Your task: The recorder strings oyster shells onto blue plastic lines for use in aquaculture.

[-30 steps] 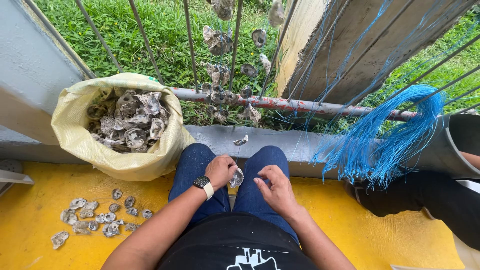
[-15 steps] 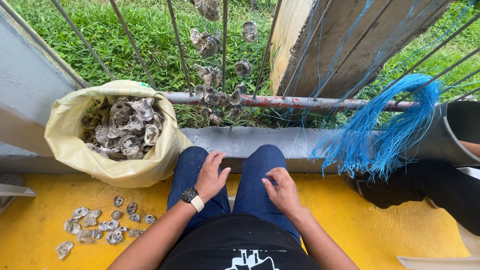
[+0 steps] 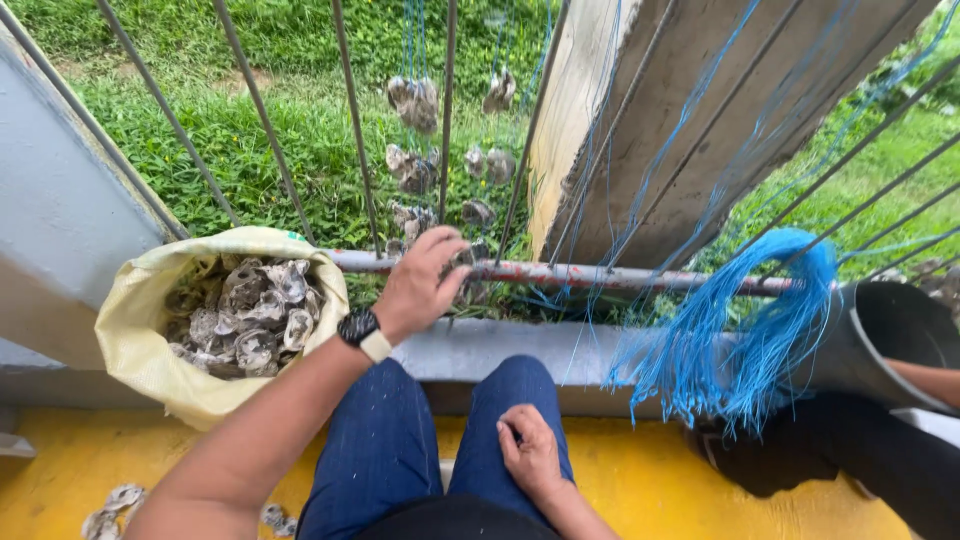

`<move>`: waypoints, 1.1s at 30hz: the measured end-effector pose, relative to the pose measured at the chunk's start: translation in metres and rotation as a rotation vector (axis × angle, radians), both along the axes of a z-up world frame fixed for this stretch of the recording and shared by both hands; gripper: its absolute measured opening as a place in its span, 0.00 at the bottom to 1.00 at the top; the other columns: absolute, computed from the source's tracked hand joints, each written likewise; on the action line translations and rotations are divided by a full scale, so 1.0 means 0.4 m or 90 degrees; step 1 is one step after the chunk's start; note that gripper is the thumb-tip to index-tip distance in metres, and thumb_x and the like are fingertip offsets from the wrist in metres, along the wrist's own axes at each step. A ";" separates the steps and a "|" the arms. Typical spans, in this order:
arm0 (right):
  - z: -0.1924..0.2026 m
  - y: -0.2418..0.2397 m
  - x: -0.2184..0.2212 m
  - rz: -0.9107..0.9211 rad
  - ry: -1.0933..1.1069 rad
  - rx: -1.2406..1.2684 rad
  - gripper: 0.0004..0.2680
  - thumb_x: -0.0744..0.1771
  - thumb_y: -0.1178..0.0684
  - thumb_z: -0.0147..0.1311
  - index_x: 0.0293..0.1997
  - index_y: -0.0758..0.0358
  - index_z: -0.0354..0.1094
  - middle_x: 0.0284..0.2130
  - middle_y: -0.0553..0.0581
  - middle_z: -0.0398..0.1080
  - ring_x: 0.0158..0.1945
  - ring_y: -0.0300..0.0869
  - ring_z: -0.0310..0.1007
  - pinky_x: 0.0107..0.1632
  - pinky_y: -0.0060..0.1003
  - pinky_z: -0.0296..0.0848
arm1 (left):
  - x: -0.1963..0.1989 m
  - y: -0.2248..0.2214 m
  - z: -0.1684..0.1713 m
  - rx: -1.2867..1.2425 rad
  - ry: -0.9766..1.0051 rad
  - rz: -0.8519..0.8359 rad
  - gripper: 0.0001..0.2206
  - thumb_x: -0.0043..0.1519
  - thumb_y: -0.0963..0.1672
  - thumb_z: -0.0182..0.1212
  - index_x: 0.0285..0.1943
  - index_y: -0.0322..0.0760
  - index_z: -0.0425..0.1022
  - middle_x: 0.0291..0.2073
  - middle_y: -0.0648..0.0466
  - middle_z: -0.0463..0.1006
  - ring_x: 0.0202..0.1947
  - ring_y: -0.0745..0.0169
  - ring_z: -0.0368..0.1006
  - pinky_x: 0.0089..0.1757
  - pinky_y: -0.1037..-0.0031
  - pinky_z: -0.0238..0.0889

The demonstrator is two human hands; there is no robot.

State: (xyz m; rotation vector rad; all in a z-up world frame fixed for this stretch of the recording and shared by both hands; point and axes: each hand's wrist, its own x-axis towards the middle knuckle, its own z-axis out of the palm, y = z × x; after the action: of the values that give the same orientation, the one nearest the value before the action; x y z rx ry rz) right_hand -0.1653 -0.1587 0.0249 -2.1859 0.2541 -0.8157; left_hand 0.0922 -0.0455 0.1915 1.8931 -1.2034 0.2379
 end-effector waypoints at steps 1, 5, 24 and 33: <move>-0.015 0.000 -0.010 0.003 -0.005 -0.008 0.02 0.63 0.62 0.60 0.33 0.66 0.72 0.32 0.59 0.74 0.35 0.51 0.78 0.37 0.39 0.75 | 0.015 -0.023 0.030 -0.008 -0.005 0.003 0.14 0.63 0.42 0.61 0.56 0.28 0.74 0.60 0.40 0.70 0.50 0.52 0.75 0.48 0.66 0.71; -0.099 -0.034 0.012 -0.015 -0.039 0.020 0.03 0.61 0.62 0.62 0.31 0.65 0.73 0.29 0.56 0.75 0.28 0.44 0.76 0.28 0.36 0.72 | 0.096 -0.152 0.175 -0.111 -0.088 -0.045 0.15 0.64 0.42 0.61 0.58 0.29 0.74 0.52 0.43 0.77 0.47 0.53 0.77 0.50 0.65 0.72; -0.351 -0.189 0.120 -0.006 -0.178 -0.019 0.03 0.59 0.60 0.66 0.26 0.61 0.75 0.26 0.49 0.75 0.24 0.35 0.75 0.27 0.28 0.71 | 0.277 -0.560 0.455 -0.408 0.367 -0.049 0.25 0.62 0.41 0.63 0.68 0.29 0.63 0.46 0.51 0.75 0.34 0.71 0.78 0.35 0.79 0.77; -0.372 -0.183 0.083 -0.027 -0.128 0.019 0.04 0.59 0.60 0.68 0.24 0.61 0.76 0.24 0.50 0.76 0.22 0.35 0.75 0.24 0.29 0.69 | 0.328 -0.572 0.407 -0.527 0.479 -0.079 0.04 0.65 0.40 0.62 0.42 0.30 0.78 0.30 0.57 0.78 0.29 0.73 0.71 0.32 0.81 0.67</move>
State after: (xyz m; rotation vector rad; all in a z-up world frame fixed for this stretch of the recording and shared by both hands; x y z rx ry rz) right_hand -0.1321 -0.2317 -0.1238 -2.0589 0.2102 -1.0413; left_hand 0.2233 -0.2742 0.3542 1.0129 -0.5542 -0.0546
